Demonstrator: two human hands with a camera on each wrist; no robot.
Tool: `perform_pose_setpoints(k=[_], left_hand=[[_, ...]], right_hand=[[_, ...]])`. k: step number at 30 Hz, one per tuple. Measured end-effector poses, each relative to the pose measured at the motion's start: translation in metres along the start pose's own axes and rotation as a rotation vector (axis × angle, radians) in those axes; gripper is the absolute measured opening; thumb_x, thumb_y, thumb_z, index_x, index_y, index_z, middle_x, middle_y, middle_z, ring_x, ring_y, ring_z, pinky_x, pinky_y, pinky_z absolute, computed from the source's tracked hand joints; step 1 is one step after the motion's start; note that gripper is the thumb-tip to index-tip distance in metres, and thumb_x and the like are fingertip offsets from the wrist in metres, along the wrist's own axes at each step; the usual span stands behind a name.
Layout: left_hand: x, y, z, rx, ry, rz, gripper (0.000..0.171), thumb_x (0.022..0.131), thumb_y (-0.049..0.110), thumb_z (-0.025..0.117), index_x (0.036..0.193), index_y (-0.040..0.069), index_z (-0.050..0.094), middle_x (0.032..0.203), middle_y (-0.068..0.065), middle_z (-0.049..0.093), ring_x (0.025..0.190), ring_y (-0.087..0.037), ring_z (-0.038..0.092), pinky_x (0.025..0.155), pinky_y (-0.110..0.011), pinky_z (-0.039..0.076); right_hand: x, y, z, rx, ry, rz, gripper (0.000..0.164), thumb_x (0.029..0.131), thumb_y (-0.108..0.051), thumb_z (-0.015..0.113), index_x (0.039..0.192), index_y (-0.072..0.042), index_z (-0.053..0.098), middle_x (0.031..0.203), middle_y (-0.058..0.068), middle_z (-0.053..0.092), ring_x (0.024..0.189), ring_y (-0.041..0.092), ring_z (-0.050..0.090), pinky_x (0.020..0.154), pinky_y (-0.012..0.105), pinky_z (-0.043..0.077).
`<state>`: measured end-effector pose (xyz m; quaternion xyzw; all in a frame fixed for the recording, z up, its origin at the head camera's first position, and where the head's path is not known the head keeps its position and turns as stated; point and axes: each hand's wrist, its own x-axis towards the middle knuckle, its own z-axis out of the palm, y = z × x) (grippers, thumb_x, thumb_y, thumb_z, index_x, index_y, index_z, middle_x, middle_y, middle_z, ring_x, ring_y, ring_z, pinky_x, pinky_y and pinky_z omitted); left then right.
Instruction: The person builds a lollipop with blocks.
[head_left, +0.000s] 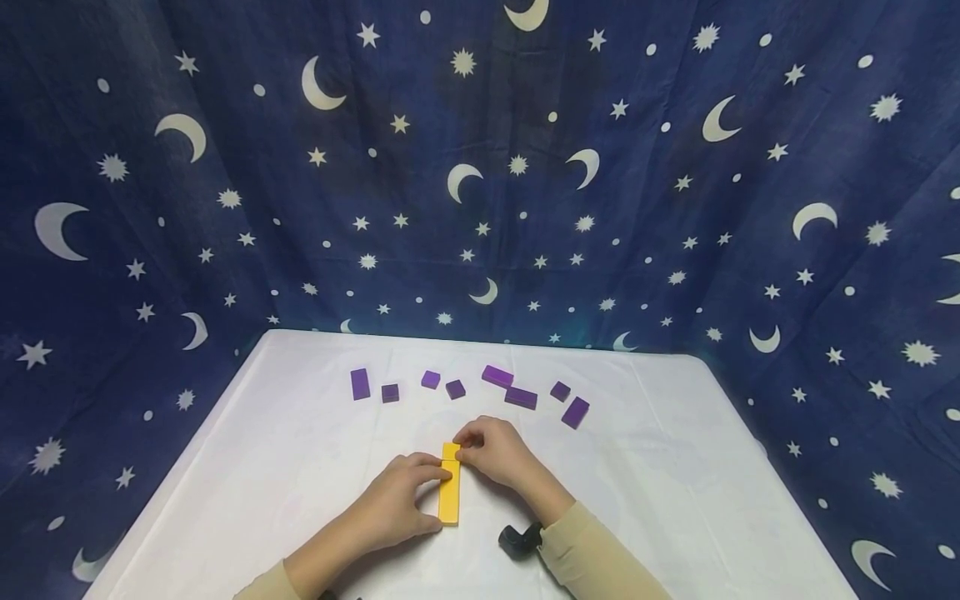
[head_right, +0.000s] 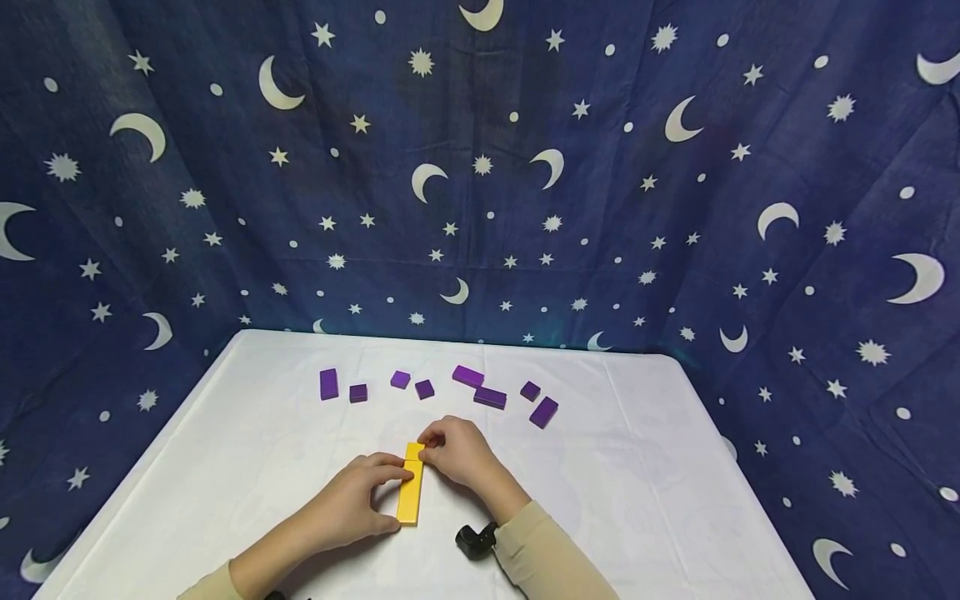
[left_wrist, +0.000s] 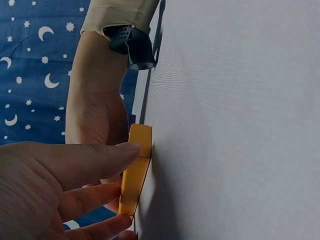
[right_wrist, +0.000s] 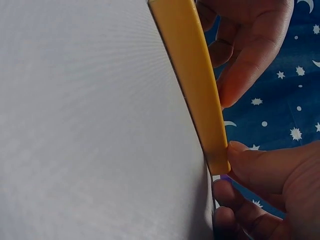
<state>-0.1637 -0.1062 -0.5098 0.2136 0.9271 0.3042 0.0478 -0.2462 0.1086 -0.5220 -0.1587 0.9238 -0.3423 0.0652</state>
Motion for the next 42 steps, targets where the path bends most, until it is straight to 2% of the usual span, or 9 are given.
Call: perform_pose_setpoints(k=[5,15,17,20,23,27,30,33,42], left_hand=[[0.0,0.0,0.001,0.002,0.004,-0.001,0.063,0.073,0.03,0.098,0.131,0.016,0.076,0.14,-0.002,0.069,0.121,-0.022,0.06,0.107,-0.051,0.055],[0.0,-0.002,-0.003,-0.023,-0.01,0.0,0.065,0.073,0.033,0.097,0.132,0.017,0.076,0.141,-0.003,0.069,0.125,-0.026,0.063,0.109,-0.053,0.053],[0.001,-0.002,-0.005,-0.046,-0.005,0.009,0.064,0.075,0.035,0.097,0.132,0.016,0.076,0.138,-0.003,0.07,0.12,-0.024,0.065,0.106,-0.051,0.055],[0.005,-0.004,-0.006,-0.075,0.013,0.022,0.061,0.078,0.034,0.096,0.132,0.013,0.076,0.13,-0.001,0.072,0.105,-0.019,0.065,0.093,-0.04,0.057],[0.011,-0.007,-0.004,-0.079,0.028,0.013,0.061,0.08,0.033,0.095,0.134,0.012,0.075,0.118,0.001,0.072,0.091,-0.013,0.059,0.079,-0.029,0.051],[0.018,-0.011,0.0,-0.058,0.029,-0.016,0.066,0.08,0.037,0.095,0.138,0.012,0.073,0.113,0.003,0.07,0.088,-0.01,0.056,0.075,-0.026,0.047],[0.02,-0.012,0.001,-0.048,0.025,-0.033,0.071,0.08,0.042,0.095,0.14,0.013,0.072,0.118,0.003,0.069,0.092,-0.01,0.057,0.079,-0.028,0.051],[0.021,-0.011,0.002,-0.034,0.023,-0.036,0.076,0.077,0.045,0.096,0.142,0.012,0.071,0.123,0.001,0.068,0.101,-0.012,0.059,0.087,-0.035,0.055],[0.02,-0.005,0.002,-0.019,0.019,-0.049,0.078,0.075,0.043,0.098,0.141,0.011,0.072,0.129,-0.002,0.068,0.115,-0.02,0.062,0.098,-0.048,0.057]], right_hand=[[-0.001,0.001,-0.001,0.003,0.002,-0.015,0.011,0.093,-0.022,0.085,0.103,-0.023,0.083,0.091,-0.011,0.067,0.089,0.012,0.06,0.088,0.034,0.054],[0.0,0.002,0.0,0.024,0.007,-0.004,0.011,0.099,-0.02,0.078,0.108,-0.022,0.083,0.101,-0.008,0.074,0.099,0.013,0.065,0.103,0.046,0.058],[0.0,0.003,0.001,0.028,0.008,0.0,0.012,0.099,-0.02,0.077,0.109,-0.022,0.083,0.101,-0.008,0.074,0.098,0.013,0.064,0.102,0.046,0.057],[0.0,0.003,0.001,0.032,0.012,-0.002,0.012,0.098,-0.019,0.078,0.109,-0.022,0.083,0.099,-0.009,0.073,0.096,0.012,0.063,0.1,0.044,0.057],[0.0,0.004,0.0,0.031,0.015,0.0,0.011,0.098,-0.019,0.078,0.107,-0.022,0.083,0.098,-0.009,0.073,0.094,0.012,0.062,0.098,0.043,0.057],[0.0,0.005,0.0,0.031,0.018,-0.006,0.009,0.098,-0.019,0.078,0.105,-0.022,0.083,0.097,-0.009,0.072,0.093,0.013,0.061,0.096,0.042,0.056],[0.0,0.004,0.0,0.028,0.017,-0.01,0.008,0.098,-0.019,0.079,0.104,-0.022,0.083,0.096,-0.009,0.072,0.091,0.012,0.061,0.093,0.039,0.056],[0.0,0.004,0.001,0.026,0.017,-0.012,0.007,0.097,-0.019,0.079,0.103,-0.022,0.083,0.095,-0.01,0.071,0.089,0.012,0.061,0.091,0.037,0.055],[0.0,0.005,0.001,0.021,0.027,-0.007,0.006,0.098,-0.02,0.079,0.101,-0.023,0.083,0.094,-0.01,0.071,0.089,0.012,0.06,0.091,0.037,0.055]])
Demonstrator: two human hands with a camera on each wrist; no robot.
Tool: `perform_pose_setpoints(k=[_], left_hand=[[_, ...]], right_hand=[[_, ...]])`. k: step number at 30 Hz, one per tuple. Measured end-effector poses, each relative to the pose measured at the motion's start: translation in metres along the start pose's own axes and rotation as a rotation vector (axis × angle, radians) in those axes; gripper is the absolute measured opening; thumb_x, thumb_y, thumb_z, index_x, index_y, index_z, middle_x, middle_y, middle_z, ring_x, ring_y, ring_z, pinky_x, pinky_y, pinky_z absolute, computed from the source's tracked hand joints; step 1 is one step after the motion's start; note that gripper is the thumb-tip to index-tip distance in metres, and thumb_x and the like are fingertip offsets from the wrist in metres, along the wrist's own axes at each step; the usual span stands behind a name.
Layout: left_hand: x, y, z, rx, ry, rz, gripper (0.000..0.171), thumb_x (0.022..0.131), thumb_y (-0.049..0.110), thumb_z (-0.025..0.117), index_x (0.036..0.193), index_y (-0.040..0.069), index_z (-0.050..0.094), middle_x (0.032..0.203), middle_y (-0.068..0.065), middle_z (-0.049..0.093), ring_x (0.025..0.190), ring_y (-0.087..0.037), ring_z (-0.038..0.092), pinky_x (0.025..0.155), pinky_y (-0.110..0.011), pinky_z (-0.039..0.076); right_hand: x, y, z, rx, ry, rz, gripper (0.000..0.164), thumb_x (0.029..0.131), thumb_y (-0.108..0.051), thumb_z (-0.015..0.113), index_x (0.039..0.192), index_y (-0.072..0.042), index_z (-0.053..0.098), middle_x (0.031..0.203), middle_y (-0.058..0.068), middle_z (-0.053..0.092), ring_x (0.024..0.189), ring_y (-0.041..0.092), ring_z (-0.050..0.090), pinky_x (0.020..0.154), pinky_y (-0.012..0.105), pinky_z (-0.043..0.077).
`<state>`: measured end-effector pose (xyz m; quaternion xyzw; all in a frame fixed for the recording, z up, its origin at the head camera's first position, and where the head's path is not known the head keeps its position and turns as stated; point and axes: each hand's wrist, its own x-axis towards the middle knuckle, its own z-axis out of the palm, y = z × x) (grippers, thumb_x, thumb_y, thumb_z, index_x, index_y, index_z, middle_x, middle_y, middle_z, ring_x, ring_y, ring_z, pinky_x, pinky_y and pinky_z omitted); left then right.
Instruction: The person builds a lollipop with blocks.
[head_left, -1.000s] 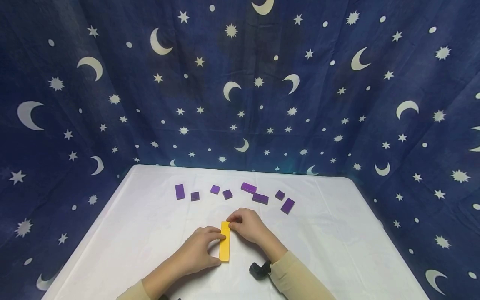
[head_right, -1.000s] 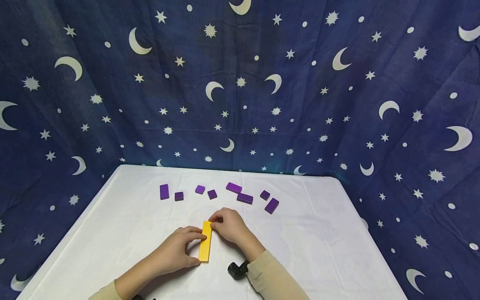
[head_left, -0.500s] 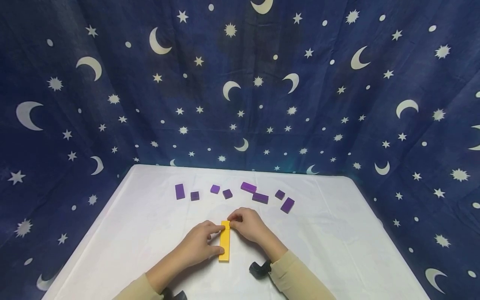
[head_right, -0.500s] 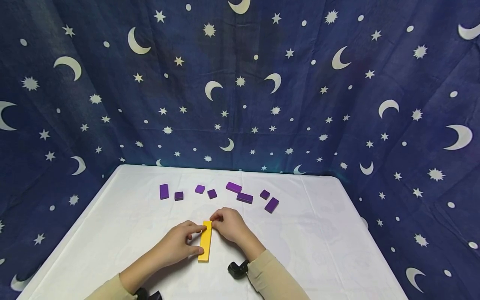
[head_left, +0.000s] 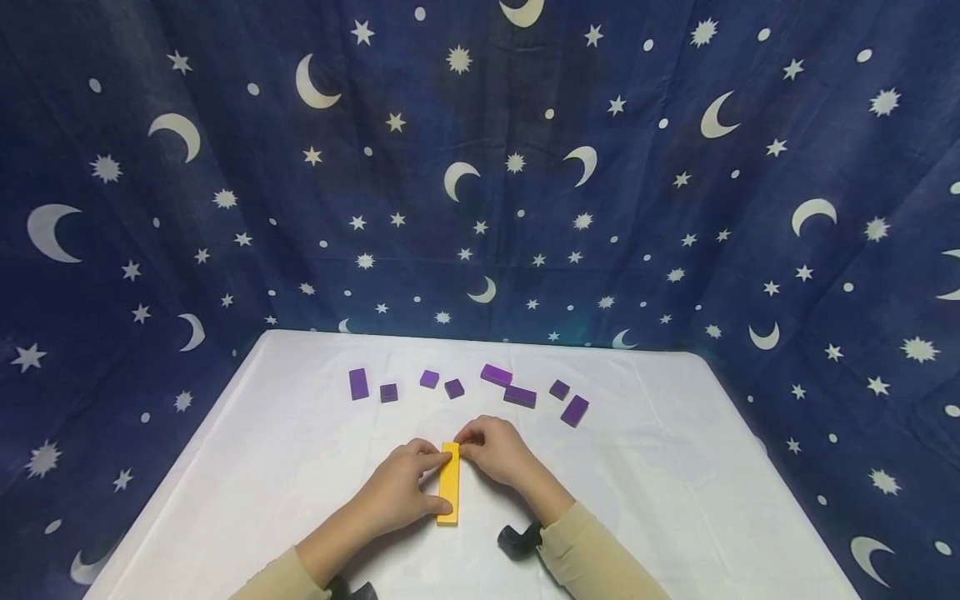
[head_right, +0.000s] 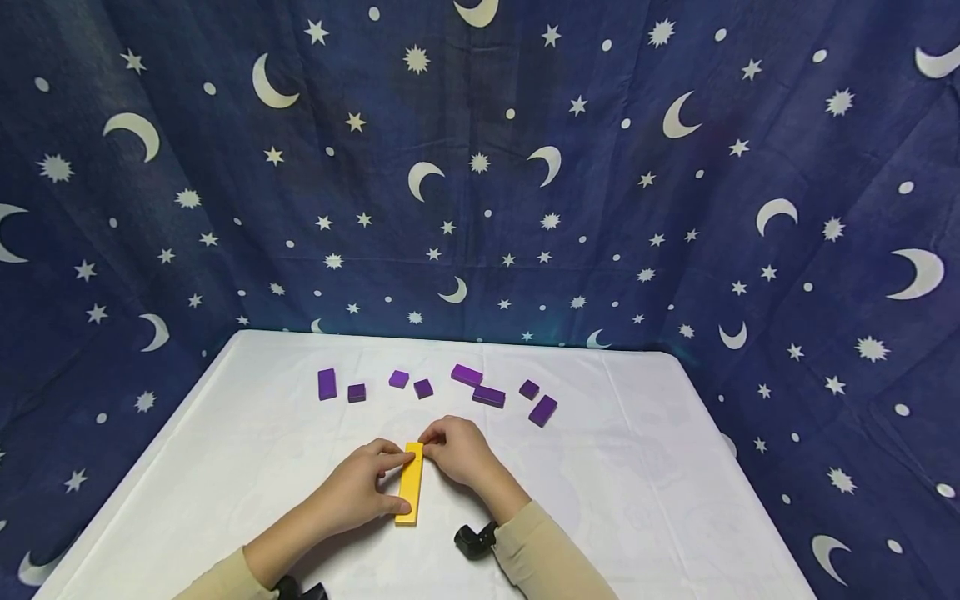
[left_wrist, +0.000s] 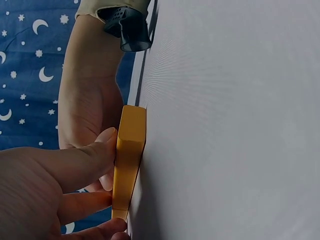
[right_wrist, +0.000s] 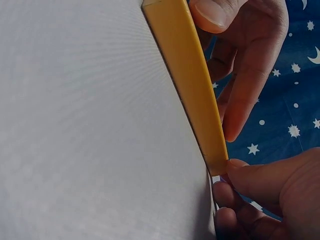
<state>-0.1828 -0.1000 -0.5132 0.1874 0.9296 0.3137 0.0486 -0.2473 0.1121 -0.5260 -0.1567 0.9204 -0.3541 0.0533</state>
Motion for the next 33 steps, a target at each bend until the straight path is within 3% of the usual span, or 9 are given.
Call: perform_pose_setpoints(k=[4,16,26,33], left_hand=[[-0.001,0.0,0.0,0.002,0.006,0.003,0.076,0.076,0.042,0.097,0.141,0.011,0.072,0.133,-0.003,0.068,0.122,-0.026,0.064,0.105,-0.054,0.055],[-0.002,0.0,0.002,0.017,0.012,-0.011,0.075,0.076,0.043,0.097,0.14,0.013,0.073,0.137,-0.003,0.069,0.125,-0.028,0.064,0.108,-0.055,0.054],[-0.002,-0.002,0.004,0.034,0.029,-0.001,0.074,0.075,0.043,0.097,0.138,0.013,0.074,0.136,-0.002,0.07,0.124,-0.026,0.064,0.108,-0.053,0.054],[-0.002,-0.001,0.003,0.044,0.035,0.018,0.073,0.075,0.041,0.097,0.138,0.012,0.074,0.137,-0.004,0.07,0.123,-0.028,0.064,0.106,-0.053,0.055]], right_hand=[[-0.001,-0.001,0.0,0.0,0.001,0.003,0.006,0.098,-0.02,0.079,0.1,-0.023,0.083,0.095,-0.01,0.071,0.09,0.012,0.06,0.092,0.039,0.055],[0.0,-0.001,-0.001,-0.007,-0.011,-0.001,0.007,0.097,-0.021,0.08,0.102,-0.023,0.083,0.092,-0.011,0.07,0.088,0.012,0.06,0.09,0.037,0.055],[-0.001,0.001,-0.005,0.058,0.0,-0.012,0.021,0.094,-0.014,0.082,0.113,-0.021,0.081,0.087,-0.012,0.068,0.081,0.01,0.059,0.079,0.025,0.051],[0.0,0.003,-0.015,0.082,0.018,0.008,0.029,0.092,-0.013,0.084,0.12,-0.018,0.079,0.088,-0.009,0.069,0.08,0.012,0.06,0.076,0.024,0.054]])
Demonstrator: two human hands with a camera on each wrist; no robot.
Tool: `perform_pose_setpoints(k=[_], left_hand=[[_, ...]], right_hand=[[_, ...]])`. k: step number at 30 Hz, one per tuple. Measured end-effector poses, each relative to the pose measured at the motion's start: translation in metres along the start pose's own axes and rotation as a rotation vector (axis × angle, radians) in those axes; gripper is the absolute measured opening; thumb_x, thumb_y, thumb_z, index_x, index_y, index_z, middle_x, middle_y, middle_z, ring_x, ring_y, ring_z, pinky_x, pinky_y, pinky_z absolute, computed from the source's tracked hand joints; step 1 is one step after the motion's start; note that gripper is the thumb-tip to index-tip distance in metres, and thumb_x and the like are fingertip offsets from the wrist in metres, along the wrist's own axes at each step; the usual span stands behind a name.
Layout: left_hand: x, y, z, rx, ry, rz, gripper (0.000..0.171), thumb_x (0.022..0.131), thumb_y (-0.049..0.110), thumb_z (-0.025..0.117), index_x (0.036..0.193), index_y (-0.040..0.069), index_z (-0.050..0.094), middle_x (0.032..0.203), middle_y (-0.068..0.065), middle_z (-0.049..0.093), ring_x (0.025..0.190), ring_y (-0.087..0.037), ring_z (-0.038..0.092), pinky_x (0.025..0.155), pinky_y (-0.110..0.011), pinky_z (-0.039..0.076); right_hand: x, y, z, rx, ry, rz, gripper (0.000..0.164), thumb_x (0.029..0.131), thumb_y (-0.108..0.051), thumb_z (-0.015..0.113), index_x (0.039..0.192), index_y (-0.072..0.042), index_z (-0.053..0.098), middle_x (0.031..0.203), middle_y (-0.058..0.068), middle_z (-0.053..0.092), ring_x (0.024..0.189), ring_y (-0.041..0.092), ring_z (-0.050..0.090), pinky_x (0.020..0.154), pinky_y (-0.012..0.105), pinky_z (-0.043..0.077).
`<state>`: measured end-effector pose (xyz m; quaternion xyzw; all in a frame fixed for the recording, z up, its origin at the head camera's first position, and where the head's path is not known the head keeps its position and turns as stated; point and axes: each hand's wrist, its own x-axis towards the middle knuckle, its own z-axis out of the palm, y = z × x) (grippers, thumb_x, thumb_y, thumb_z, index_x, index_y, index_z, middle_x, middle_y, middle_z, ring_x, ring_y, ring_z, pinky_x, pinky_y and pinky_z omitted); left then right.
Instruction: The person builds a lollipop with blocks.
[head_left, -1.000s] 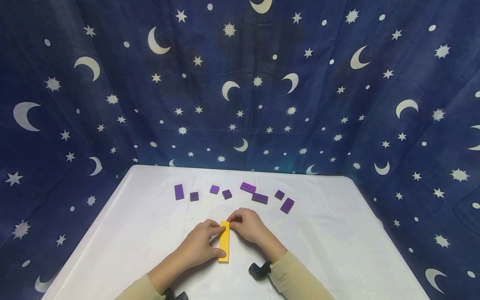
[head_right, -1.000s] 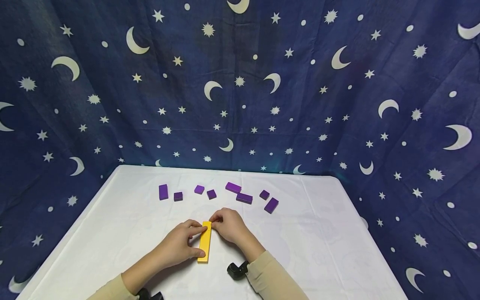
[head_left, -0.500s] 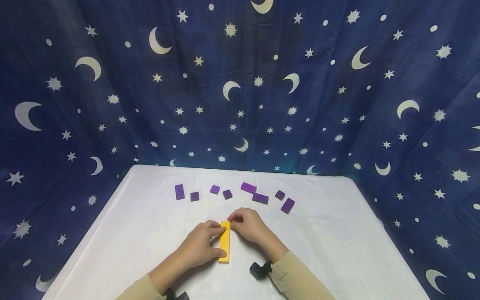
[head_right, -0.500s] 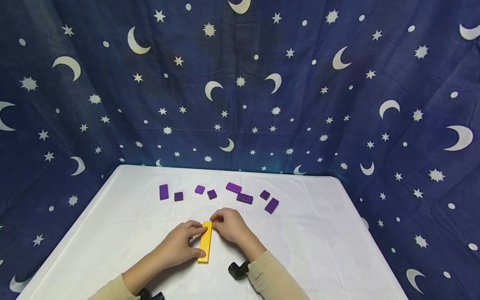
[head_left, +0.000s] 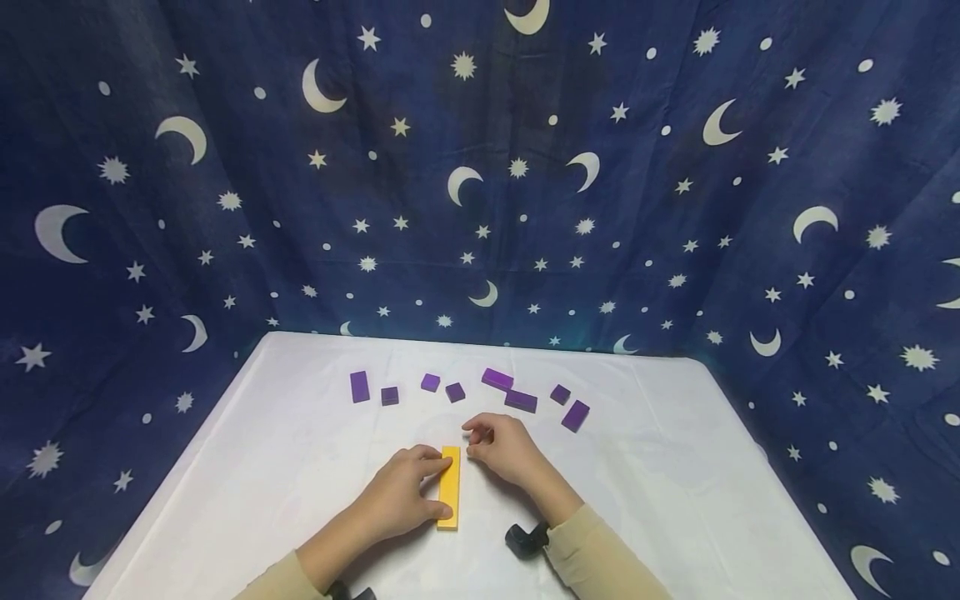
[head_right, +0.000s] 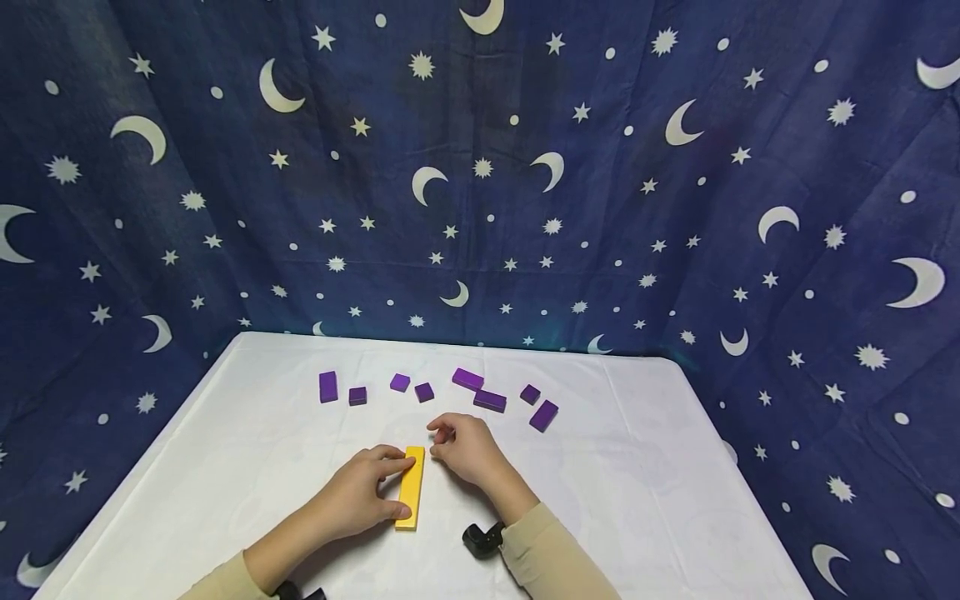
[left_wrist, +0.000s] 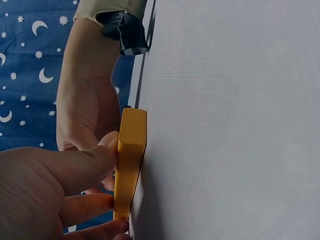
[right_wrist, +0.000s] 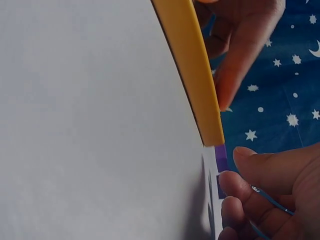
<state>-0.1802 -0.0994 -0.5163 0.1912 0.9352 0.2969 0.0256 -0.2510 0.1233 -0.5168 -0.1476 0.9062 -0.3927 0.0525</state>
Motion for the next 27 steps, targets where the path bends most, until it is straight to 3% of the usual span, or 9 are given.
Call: perform_pose_setpoints(k=[10,27], left_hand=[[-0.001,0.001,0.0,0.008,-0.003,0.005,0.072,0.076,0.041,0.096,0.139,0.013,0.074,0.137,-0.004,0.07,0.121,-0.026,0.064,0.105,-0.052,0.055],[-0.003,0.002,-0.002,0.023,-0.013,0.006,0.072,0.078,0.042,0.095,0.14,0.013,0.073,0.138,-0.003,0.07,0.118,-0.025,0.064,0.103,-0.049,0.056]], right_hand=[[0.004,0.009,-0.018,0.028,0.036,0.024,0.034,0.091,-0.01,0.084,0.124,-0.017,0.077,0.091,-0.005,0.069,0.076,0.016,0.06,0.058,0.027,0.055],[0.01,0.022,-0.047,-0.055,0.112,0.038,0.039,0.087,-0.008,0.087,0.124,-0.013,0.077,0.087,-0.006,0.071,0.078,0.013,0.059,0.072,0.029,0.051]])
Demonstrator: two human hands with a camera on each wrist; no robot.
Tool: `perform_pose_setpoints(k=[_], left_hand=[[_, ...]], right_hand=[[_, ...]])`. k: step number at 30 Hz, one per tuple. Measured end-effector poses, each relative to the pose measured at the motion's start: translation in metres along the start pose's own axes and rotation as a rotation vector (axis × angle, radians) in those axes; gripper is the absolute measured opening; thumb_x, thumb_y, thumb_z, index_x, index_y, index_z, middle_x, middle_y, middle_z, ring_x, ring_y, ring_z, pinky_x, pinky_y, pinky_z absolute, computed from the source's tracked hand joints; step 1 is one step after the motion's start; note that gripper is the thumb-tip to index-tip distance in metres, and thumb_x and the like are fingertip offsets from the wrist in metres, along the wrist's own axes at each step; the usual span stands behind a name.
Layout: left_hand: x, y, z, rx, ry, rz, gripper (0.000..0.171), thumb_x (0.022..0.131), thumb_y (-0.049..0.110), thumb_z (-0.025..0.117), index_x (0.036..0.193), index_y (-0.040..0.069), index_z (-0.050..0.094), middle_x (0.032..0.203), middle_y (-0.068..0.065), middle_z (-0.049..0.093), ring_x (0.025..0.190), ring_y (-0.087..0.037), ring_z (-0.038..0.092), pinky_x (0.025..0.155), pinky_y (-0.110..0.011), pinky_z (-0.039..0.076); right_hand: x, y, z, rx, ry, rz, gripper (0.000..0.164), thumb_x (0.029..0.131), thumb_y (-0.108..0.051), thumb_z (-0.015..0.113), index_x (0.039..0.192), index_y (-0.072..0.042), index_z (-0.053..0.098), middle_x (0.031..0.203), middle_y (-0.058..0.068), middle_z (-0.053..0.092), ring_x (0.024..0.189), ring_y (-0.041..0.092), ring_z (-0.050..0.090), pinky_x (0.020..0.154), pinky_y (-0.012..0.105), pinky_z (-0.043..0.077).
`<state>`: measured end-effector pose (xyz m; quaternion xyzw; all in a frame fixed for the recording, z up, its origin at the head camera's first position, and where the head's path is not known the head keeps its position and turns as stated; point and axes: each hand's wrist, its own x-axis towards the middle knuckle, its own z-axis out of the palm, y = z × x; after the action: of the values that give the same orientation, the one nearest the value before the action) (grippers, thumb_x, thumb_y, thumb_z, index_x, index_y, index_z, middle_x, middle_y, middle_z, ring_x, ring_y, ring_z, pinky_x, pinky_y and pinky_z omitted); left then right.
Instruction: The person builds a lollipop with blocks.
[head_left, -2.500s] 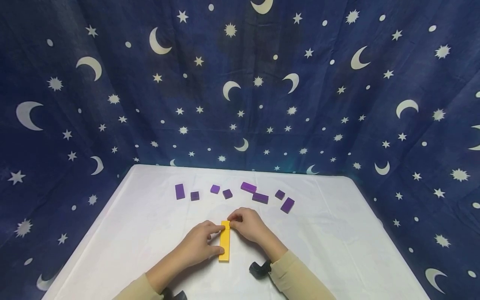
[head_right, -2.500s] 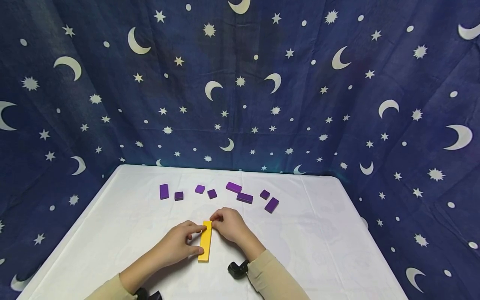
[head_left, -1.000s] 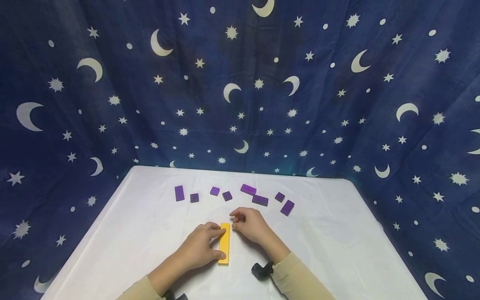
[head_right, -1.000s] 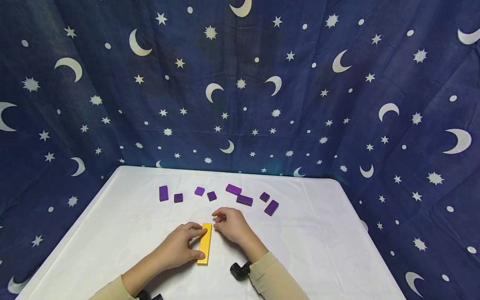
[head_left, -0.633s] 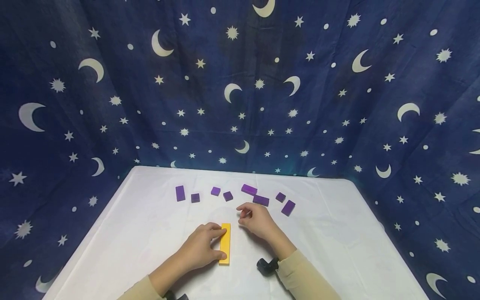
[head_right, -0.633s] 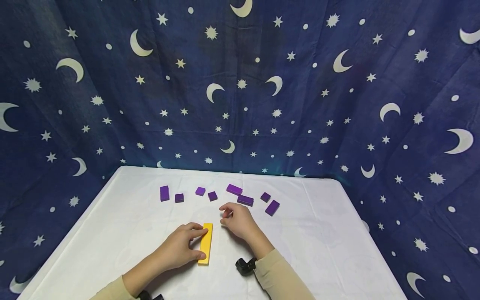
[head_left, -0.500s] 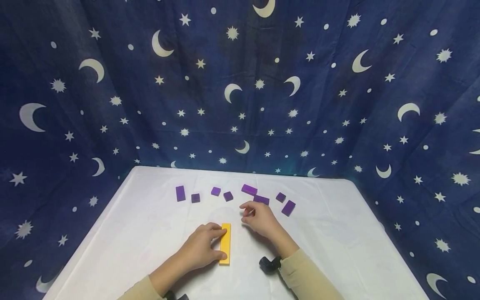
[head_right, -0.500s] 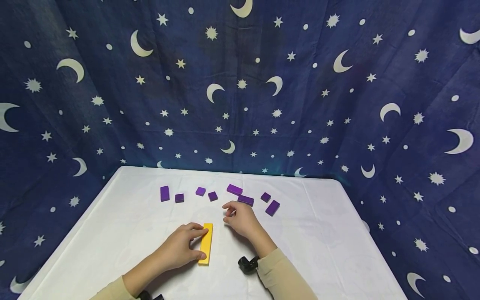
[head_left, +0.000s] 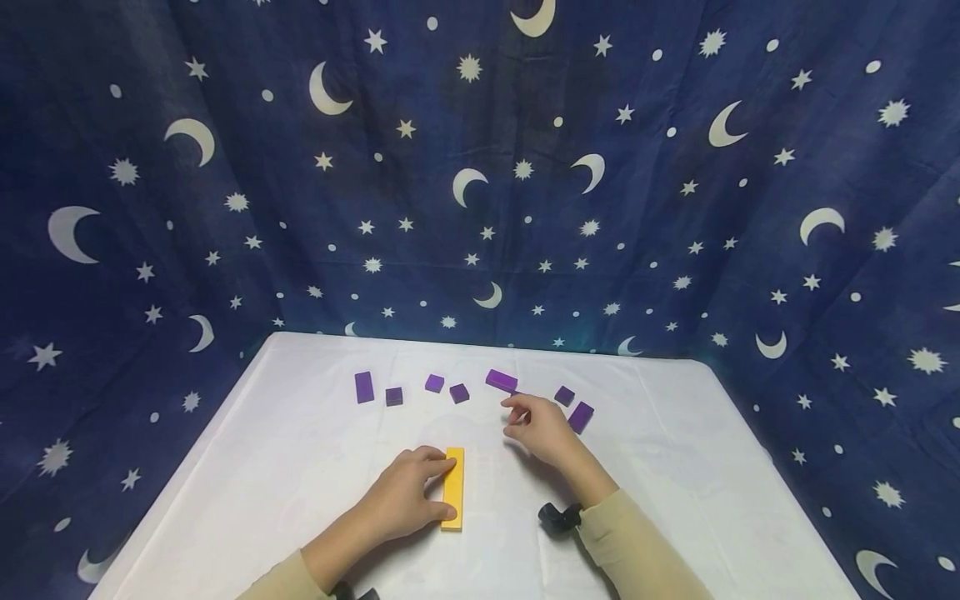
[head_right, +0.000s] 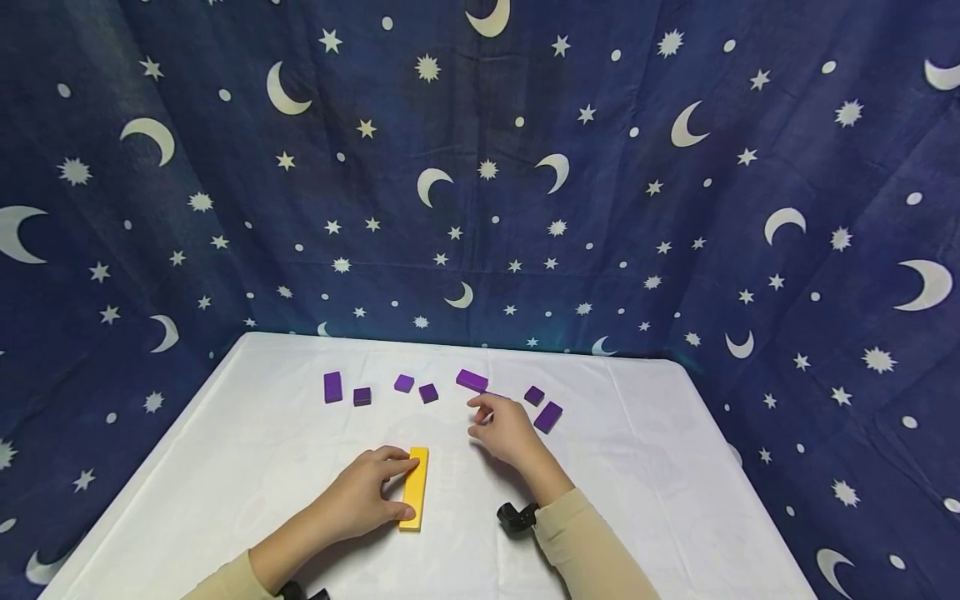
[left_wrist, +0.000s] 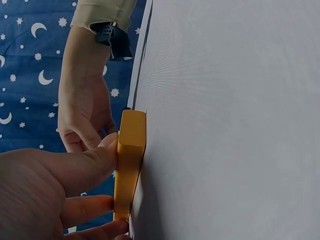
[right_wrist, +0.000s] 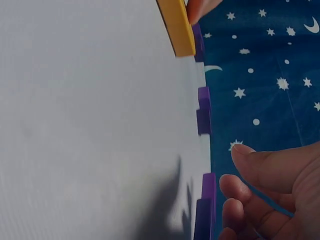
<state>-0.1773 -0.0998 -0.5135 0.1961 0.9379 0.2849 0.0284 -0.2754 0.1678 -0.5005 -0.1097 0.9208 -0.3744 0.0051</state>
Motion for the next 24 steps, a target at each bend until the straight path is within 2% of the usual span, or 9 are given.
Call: perform_pose_setpoints(k=[9,24], left_hand=[[0.001,0.0,0.001,0.002,0.015,0.009,0.073,0.077,0.041,0.095,0.14,0.012,0.073,0.138,-0.003,0.07,0.119,-0.025,0.064,0.105,-0.049,0.056],[0.0,0.001,0.0,-0.004,0.005,0.003,0.072,0.077,0.041,0.095,0.14,0.012,0.073,0.139,-0.004,0.069,0.119,-0.025,0.064,0.105,-0.051,0.056]], right_hand=[[0.0,0.011,-0.016,-0.012,0.01,0.048,0.04,0.088,-0.008,0.086,0.126,-0.014,0.077,0.087,-0.004,0.069,0.08,0.016,0.058,0.076,0.032,0.05],[-0.003,0.033,-0.041,-0.063,0.039,0.066,0.048,0.086,-0.009,0.087,0.132,-0.01,0.073,0.09,-0.001,0.071,0.081,0.017,0.059,0.073,0.032,0.048]])
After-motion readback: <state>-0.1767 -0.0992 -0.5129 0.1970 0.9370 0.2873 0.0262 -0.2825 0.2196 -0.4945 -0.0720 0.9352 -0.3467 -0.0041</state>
